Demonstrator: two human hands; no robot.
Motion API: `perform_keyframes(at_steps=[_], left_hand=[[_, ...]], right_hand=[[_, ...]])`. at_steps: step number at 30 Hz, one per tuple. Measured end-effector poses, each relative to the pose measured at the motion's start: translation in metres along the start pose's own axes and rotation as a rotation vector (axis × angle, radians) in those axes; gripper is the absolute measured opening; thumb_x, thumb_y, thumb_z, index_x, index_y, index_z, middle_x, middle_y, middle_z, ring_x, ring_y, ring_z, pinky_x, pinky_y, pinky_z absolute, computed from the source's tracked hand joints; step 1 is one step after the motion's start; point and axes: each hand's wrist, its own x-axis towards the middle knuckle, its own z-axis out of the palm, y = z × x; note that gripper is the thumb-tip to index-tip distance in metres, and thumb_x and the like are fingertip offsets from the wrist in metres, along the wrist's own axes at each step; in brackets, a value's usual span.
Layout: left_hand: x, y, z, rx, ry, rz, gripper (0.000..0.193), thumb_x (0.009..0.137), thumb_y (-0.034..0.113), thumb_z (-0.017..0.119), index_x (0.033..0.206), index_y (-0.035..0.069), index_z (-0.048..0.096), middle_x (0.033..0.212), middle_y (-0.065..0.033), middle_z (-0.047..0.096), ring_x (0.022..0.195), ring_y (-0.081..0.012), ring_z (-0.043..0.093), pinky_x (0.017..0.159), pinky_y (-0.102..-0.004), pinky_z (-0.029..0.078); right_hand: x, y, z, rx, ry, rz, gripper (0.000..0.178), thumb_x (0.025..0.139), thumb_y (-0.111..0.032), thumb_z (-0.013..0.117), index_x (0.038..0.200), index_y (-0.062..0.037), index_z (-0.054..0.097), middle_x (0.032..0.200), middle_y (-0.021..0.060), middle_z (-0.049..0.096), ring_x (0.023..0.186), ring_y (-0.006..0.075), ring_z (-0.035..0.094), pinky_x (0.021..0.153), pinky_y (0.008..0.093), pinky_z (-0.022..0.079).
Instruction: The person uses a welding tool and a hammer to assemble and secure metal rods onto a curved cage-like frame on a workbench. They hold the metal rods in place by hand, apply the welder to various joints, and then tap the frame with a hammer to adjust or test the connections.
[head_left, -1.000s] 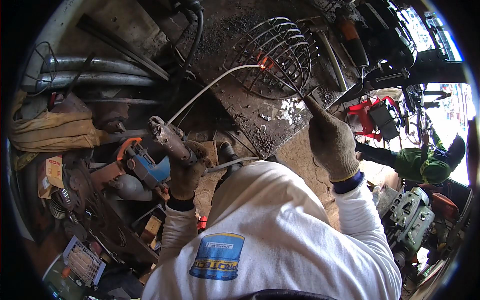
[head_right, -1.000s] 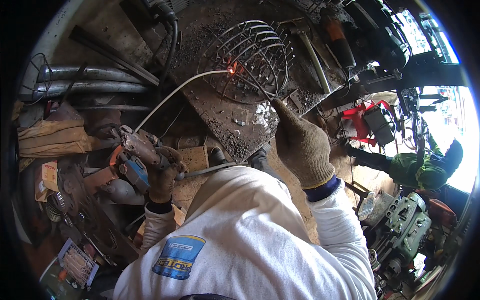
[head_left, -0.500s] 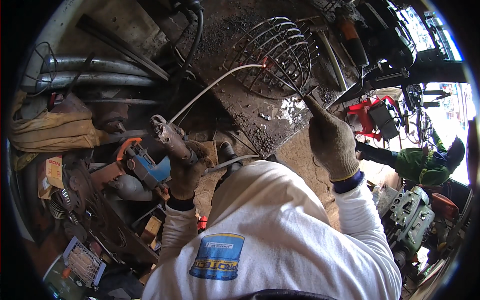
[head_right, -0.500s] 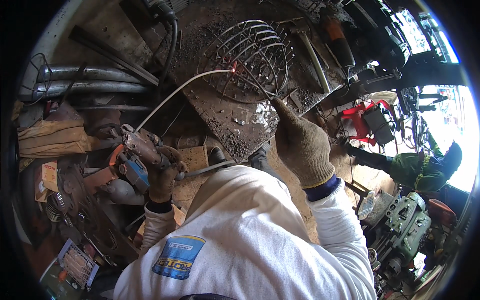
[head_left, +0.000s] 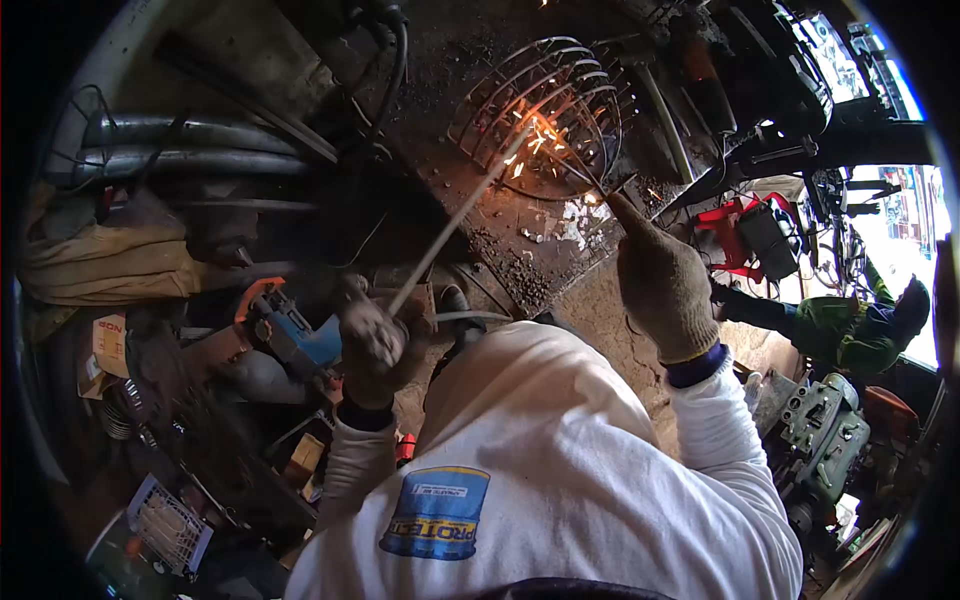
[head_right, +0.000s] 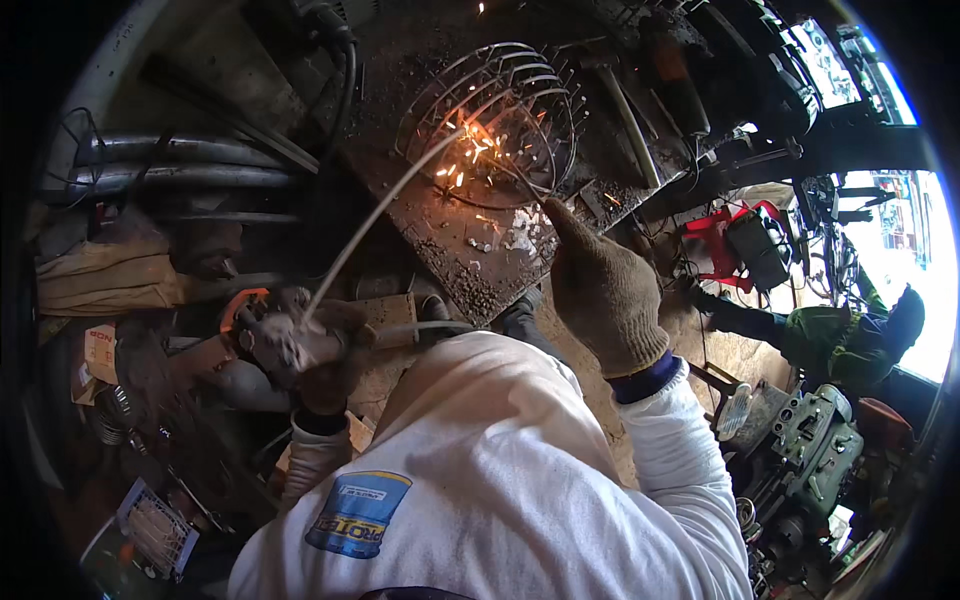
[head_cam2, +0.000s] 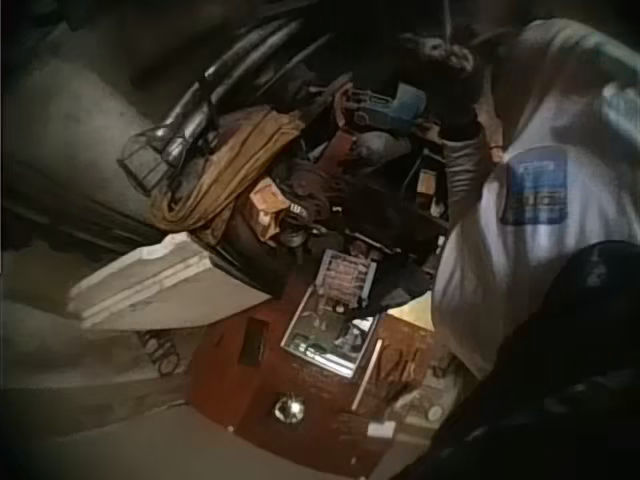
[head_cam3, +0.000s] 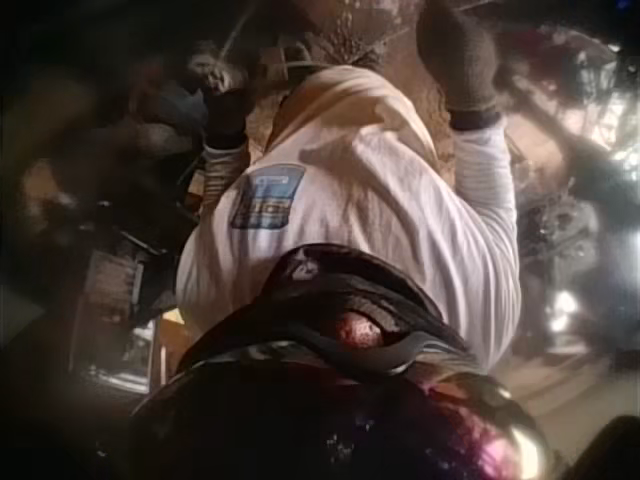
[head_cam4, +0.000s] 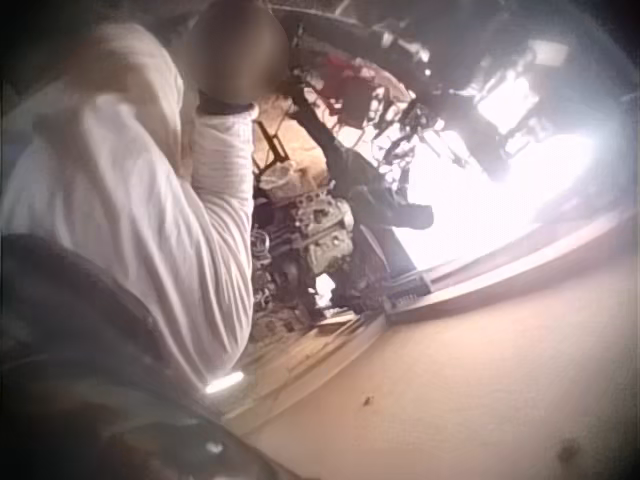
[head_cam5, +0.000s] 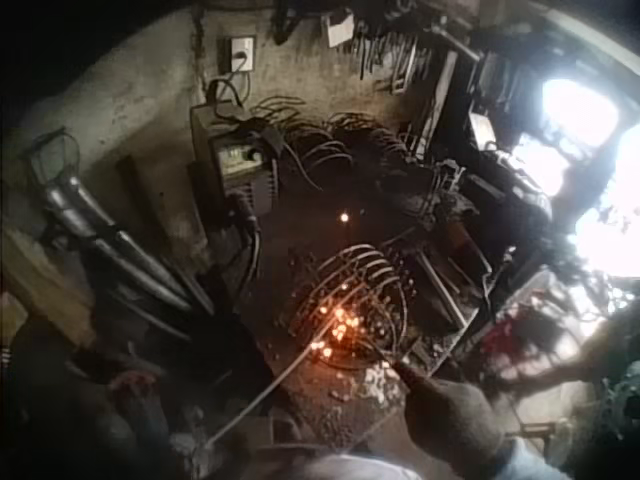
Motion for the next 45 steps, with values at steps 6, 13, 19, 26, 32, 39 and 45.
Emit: perform_keyframes(at_steps=[6, 13, 19, 26, 32, 39, 45], left_hand=[[0.005, 0.009, -0.012, -0.262, -0.118, -0.168, 0.038, 0.087, 0.002, 0.072, 0.12, 0.003, 0.055, 0.107, -0.0097, 0.064, 0.093, -0.0201, 0.068, 0.08, -0.0358, 0.061], [0.005, 0.007, -0.014, -0.63, -0.003, -0.233, 0.05, 0.085, 0.008, 0.075, 0.128, 0.003, 0.049, 0.112, -0.0112, 0.062, 0.09, -0.0205, 0.069, 0.078, -0.0355, 0.061], [0.017, 0.018, -0.016, -0.612, 0.037, -0.296, 0.039, 0.085, 0.008, 0.074, 0.118, 0.002, 0.055, 0.103, -0.0095, 0.065, 0.084, -0.0186, 0.069, 0.075, -0.0335, 0.061], [0.051, 0.064, -0.011, -0.712, -0.046, -0.28, 0.044, 0.087, 0.016, 0.083, 0.118, 0.001, 0.055, 0.101, -0.0068, 0.065, 0.085, -0.0163, 0.068, 0.072, -0.0286, 0.058], [0.125, 0.137, 0.026, -0.183, 0.115, 0.515, 0.049, 0.086, 0.039, 0.083, 0.112, 0.001, 0.066, 0.095, -0.0149, 0.071, 0.083, -0.0316, 0.07, 0.077, -0.0449, 0.058], [0.145, 0.195, 0.057, -0.262, -0.024, 0.488, 0.039, 0.082, 0.023, 0.084, 0.108, 0.003, 0.063, 0.099, -0.0134, 0.069, 0.094, -0.0321, 0.07, 0.075, -0.0435, 0.057], [0.142, 0.18, 0.099, 0.002, -0.177, 0.738, 0.048, 0.095, 0.024, 0.073, 0.129, -0.004, 0.055, 0.124, -0.0214, 0.064, 0.111, -0.0397, 0.067, 0.1, -0.0508, 0.052]], right_hand=[[-0.002, 0.002, 0.002, 0.11, 0.051, -0.016, 0.05, 0.096, -0.01, 0.057, 0.146, -0.0182, 0.059, 0.077, 0.0202, 0.065, 0.069, 0.0385, 0.067, 0.061, 0.0481, 0.051], [-0.003, -0.001, -0.001, -0.008, 0.055, -0.029, 0.048, 0.092, -0.014, 0.062, 0.14, -0.0171, 0.062, 0.083, 0.0159, 0.072, 0.072, 0.0358, 0.072, 0.062, 0.0454, 0.057], [-0.001, -0.003, -0.002, -0.01, 0.044, -0.005, 0.046, 0.093, -0.016, 0.062, 0.139, -0.0177, 0.063, 0.079, 0.0151, 0.071, 0.071, 0.0357, 0.071, 0.062, 0.0454, 0.057], [-0.007, -0.001, 0.004, 0.144, 0.139, -0.108, 0.044, 0.095, -0.026, 0.066, 0.138, -0.0174, 0.063, 0.089, 0.016, 0.071, 0.079, 0.0361, 0.072, 0.065, 0.0453, 0.057], [-0.007, -0.001, -0.004, 0.276, -0.097, -0.045, 0.074, 0.078, -0.052, 0.083, 0.139, -0.0144, 0.062, 0.115, 0.0173, 0.072, 0.099, 0.0363, 0.072, 0.083, 0.0446, 0.058], [-0.009, 0.037, 0.052, 0.968, -0.002, -0.023, 0.066, 0.082, -0.033, 0.08, 0.141, -0.0119, 0.058, 0.132, 0.0117, 0.064, 0.115, 0.0292, 0.067, 0.096, 0.0384, 0.055], [-0.012, 0.079, 0.098, 2.206, -0.134, 0.198, 0.043, 0.103, -0.022, 0.06, 0.142, -0.0066, 0.05, 0.126, 0.0107, 0.062, 0.121, 0.0242, 0.059, 0.109, 0.0399, 0.047]])
